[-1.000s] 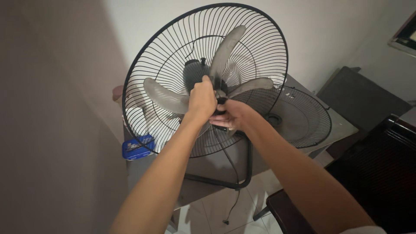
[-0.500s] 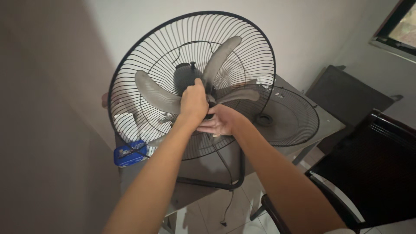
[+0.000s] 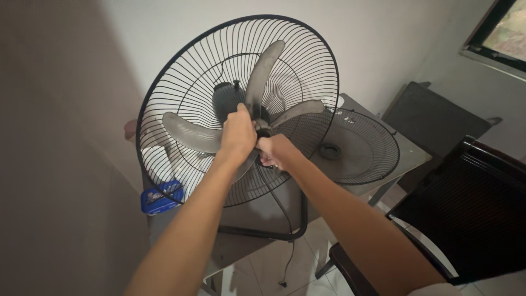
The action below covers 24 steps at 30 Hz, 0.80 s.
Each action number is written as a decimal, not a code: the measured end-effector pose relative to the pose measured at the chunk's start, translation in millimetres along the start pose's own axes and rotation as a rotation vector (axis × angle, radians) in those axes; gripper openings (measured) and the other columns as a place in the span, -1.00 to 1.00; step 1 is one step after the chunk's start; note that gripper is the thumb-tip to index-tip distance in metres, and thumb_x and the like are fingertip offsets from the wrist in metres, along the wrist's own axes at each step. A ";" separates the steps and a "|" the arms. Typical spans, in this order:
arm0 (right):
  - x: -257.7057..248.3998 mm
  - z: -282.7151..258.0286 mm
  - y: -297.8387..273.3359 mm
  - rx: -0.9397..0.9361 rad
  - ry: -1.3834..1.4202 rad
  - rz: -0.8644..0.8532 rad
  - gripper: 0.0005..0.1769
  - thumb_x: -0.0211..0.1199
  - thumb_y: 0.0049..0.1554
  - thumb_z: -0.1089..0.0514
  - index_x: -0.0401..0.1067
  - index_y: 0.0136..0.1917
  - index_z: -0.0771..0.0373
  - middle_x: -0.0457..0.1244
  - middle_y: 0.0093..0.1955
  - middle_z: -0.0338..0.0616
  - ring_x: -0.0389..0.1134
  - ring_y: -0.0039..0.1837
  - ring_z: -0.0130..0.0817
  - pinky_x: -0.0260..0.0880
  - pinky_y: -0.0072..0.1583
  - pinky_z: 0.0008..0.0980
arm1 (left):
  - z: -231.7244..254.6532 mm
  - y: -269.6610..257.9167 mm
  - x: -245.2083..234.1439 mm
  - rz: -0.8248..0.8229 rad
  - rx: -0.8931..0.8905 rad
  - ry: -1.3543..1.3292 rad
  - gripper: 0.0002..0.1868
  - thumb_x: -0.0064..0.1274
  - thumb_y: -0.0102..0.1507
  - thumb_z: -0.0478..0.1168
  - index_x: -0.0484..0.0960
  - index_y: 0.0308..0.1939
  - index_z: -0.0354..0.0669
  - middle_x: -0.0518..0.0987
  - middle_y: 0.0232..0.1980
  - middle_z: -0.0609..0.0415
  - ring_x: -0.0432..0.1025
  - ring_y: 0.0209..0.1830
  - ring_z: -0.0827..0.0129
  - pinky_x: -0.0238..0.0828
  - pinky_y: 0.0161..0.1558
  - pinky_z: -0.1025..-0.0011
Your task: The person reassembles an electric fan by hand. They attach the fan blades to the motor hub, secure the blades with a central nut, and then place and fasten the front protective cage onto the fan.
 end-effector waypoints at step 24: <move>-127.9 206.9 -335.6 -0.277 0.234 0.874 -0.69 0.21 0.23 0.16 0.50 0.22 0.27 0.40 -0.11 0.03 0.40 -0.07 -0.30 0.43 -0.01 -0.31 | 10.0 -240.9 152.4 -0.446 0.368 -0.606 -0.69 0.06 0.31 -0.23 0.58 0.10 -0.28 0.63 0.12 -0.11 0.54 0.14 0.06 0.46 0.13 0.28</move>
Point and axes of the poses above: each hand's wrist, its own y-axis towards the middle knuckle, its own x-axis out of the palm, z = x × y, the point moved 10 cm from there along y, towards the middle knuckle
